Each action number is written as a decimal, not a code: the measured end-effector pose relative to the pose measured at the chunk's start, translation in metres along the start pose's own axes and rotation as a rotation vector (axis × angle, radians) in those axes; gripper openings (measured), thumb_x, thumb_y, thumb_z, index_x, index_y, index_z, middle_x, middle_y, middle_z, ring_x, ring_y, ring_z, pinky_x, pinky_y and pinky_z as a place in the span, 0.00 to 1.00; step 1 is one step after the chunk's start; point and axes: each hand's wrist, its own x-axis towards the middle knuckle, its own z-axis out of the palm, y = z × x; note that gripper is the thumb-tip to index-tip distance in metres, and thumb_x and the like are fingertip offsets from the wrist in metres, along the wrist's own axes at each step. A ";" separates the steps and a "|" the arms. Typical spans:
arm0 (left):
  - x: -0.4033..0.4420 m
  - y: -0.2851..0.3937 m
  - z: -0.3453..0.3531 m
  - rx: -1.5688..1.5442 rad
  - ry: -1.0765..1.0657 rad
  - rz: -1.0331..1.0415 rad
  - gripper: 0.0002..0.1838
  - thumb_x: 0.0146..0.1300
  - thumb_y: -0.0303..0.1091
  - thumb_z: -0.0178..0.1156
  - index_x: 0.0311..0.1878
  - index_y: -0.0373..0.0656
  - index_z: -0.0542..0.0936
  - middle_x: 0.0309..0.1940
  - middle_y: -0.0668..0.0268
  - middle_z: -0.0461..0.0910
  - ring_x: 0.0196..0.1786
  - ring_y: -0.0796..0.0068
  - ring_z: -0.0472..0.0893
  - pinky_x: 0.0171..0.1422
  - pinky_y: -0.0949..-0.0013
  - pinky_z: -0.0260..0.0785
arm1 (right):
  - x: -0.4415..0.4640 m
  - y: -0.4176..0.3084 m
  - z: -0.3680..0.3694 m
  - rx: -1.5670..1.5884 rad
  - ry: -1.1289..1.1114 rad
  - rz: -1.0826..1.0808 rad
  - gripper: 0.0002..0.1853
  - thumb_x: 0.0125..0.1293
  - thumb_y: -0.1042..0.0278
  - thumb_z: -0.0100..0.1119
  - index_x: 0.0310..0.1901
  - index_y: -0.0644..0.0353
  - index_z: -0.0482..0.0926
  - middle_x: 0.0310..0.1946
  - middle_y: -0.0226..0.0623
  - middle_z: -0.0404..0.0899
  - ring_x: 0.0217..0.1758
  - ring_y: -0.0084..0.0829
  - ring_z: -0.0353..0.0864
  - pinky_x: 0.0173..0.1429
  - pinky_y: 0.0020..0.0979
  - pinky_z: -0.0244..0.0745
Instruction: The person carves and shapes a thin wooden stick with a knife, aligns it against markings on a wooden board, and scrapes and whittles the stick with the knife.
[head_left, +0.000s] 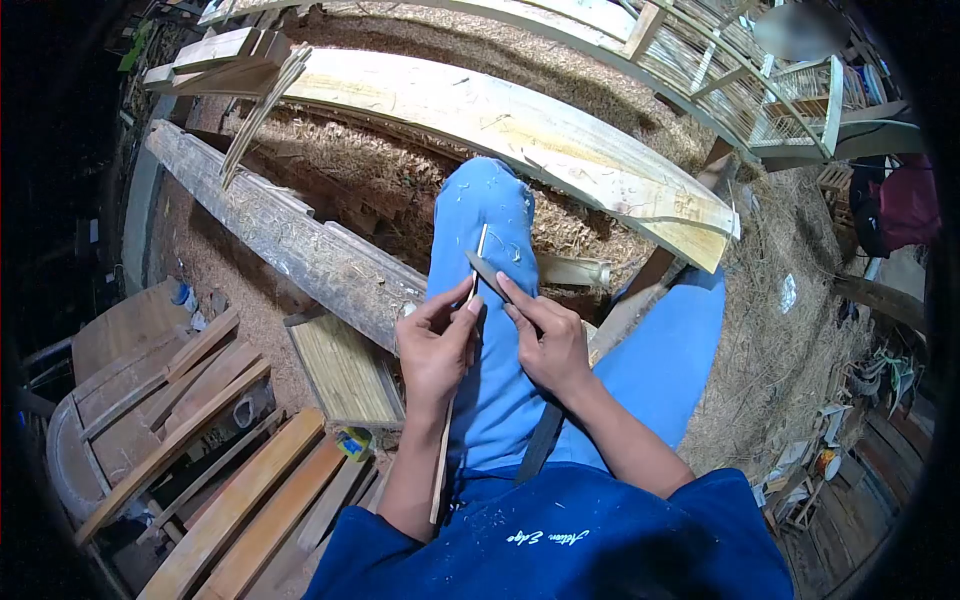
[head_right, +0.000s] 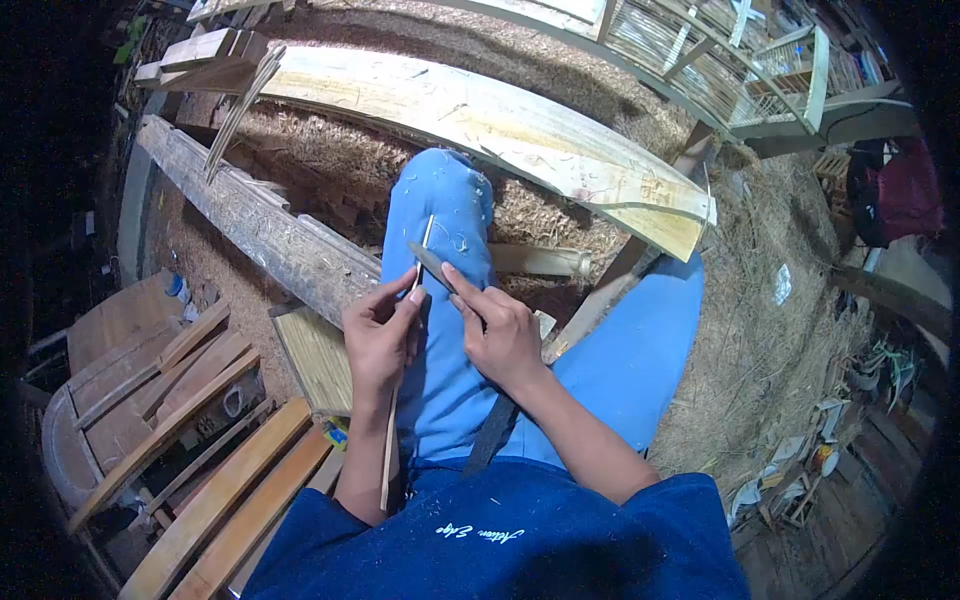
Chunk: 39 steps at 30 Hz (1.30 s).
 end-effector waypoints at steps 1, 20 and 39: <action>-0.006 0.000 -0.001 0.009 0.015 0.006 0.15 0.68 0.26 0.66 0.56 0.33 0.83 0.19 0.72 0.77 0.16 0.88 0.69 0.18 0.80 0.58 | 0.001 0.000 0.000 0.011 0.017 0.005 0.26 0.68 0.70 0.61 0.66 0.37 0.78 0.23 0.45 0.75 0.26 0.47 0.80 0.33 0.46 0.73; 0.015 0.016 0.003 0.029 0.003 -0.017 0.15 0.70 0.28 0.63 0.57 0.32 0.81 0.23 0.68 0.80 0.17 0.87 0.71 0.17 0.79 0.58 | -0.001 0.001 0.002 0.033 0.019 -0.056 0.25 0.69 0.68 0.61 0.67 0.37 0.77 0.22 0.43 0.73 0.23 0.45 0.76 0.31 0.44 0.71; -0.045 -0.014 -0.020 0.015 0.013 -0.077 0.13 0.69 0.27 0.64 0.54 0.34 0.84 0.23 0.68 0.79 0.16 0.87 0.70 0.17 0.80 0.57 | 0.001 0.005 0.003 0.048 0.032 0.020 0.24 0.69 0.70 0.60 0.65 0.41 0.78 0.26 0.47 0.77 0.29 0.48 0.80 0.36 0.45 0.74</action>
